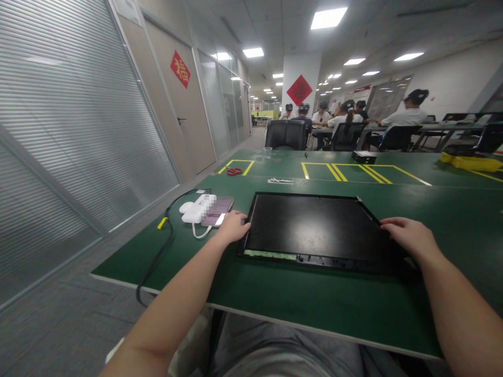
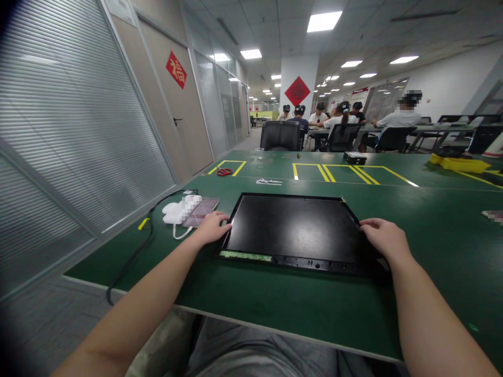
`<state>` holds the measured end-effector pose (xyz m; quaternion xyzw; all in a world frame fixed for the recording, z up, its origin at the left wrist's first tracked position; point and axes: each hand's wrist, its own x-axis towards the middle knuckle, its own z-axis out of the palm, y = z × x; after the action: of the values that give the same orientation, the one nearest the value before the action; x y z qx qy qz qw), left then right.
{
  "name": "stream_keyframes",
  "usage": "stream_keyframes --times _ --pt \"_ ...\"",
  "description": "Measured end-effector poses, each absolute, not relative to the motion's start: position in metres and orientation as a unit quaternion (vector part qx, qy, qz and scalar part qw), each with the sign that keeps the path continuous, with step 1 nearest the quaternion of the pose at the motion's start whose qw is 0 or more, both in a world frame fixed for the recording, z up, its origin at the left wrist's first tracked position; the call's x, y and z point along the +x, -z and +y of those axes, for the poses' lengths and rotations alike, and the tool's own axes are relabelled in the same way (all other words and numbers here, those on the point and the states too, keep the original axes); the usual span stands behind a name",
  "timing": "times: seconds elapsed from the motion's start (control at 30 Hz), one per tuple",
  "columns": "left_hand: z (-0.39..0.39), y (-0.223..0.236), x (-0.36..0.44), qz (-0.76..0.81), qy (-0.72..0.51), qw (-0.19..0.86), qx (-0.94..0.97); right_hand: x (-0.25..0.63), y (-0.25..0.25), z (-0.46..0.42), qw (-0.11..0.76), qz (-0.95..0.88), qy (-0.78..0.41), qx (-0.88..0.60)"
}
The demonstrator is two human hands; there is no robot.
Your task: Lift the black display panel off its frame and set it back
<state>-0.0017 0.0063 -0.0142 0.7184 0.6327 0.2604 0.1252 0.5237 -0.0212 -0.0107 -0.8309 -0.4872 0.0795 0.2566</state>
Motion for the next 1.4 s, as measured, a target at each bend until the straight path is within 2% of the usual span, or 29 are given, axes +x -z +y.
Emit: stream_keyframes --times 0.4,0.77,0.9,1.4 --pt "0.001 0.004 0.012 0.618 -0.351 0.230 0.665 0.526 0.020 -0.016 0.221 -0.507 -0.055 -0.831" --pt "-0.008 -0.001 0.011 0.587 -0.454 0.480 0.468 0.527 0.021 -0.016 0.198 -0.508 -0.046 -0.837" --pt "-0.008 -0.002 0.014 0.561 -0.481 0.541 0.401 0.529 0.021 -0.015 0.193 -0.507 -0.048 -0.838" --pt "-0.010 -0.010 0.031 0.515 -0.543 0.598 0.287 0.530 0.022 -0.011 0.169 -0.518 -0.059 -0.836"
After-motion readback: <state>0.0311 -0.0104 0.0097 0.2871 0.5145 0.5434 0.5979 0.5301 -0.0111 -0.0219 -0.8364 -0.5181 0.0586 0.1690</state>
